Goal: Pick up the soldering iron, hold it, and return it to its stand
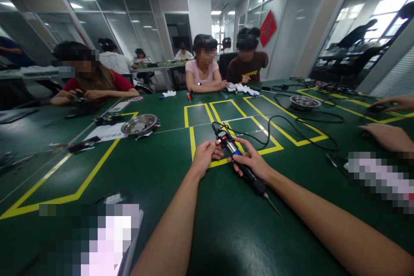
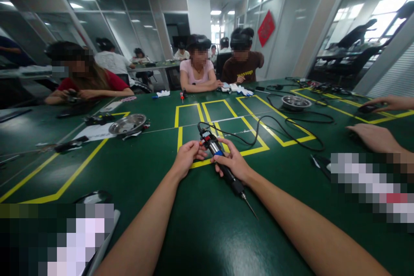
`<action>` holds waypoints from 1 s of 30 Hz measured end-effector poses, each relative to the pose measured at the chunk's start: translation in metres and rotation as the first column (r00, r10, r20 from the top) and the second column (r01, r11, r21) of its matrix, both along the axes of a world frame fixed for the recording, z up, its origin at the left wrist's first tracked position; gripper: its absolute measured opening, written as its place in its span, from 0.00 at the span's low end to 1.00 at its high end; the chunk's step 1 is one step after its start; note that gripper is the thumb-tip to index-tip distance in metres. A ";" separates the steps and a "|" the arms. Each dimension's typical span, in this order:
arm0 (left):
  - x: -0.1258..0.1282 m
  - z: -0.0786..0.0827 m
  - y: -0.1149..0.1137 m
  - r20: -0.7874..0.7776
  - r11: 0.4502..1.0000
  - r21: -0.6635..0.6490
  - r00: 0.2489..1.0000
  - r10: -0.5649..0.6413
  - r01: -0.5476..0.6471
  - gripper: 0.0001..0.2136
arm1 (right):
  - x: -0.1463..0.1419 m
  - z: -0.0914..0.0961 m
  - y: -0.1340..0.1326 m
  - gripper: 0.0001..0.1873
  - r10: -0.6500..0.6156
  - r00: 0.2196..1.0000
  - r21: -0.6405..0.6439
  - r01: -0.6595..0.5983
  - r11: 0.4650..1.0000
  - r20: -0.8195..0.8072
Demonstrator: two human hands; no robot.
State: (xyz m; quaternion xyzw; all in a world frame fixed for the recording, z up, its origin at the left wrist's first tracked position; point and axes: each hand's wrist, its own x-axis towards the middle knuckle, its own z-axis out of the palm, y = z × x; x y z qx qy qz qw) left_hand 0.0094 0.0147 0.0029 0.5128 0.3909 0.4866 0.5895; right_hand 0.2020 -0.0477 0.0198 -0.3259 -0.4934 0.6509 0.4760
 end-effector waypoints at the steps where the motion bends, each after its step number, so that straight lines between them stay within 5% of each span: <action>1: 0.000 -0.001 0.000 -0.005 1.000 0.006 1.000 -0.005 0.005 0.15 | 0.000 0.000 0.000 0.43 0.002 1.000 -0.002 -0.002 1.000 -0.001; 22: 0.005 0.001 -0.002 -0.065 0.999 -0.020 0.997 0.045 -0.046 0.11 | -0.003 -0.007 0.003 0.42 -0.026 0.999 0.010 0.026 1.000 0.037; 30: 0.008 0.003 -0.004 0.127 0.993 -0.121 0.992 0.002 0.014 0.07 | -0.017 -0.006 -0.010 0.39 -0.128 0.990 -0.025 0.130 0.991 0.065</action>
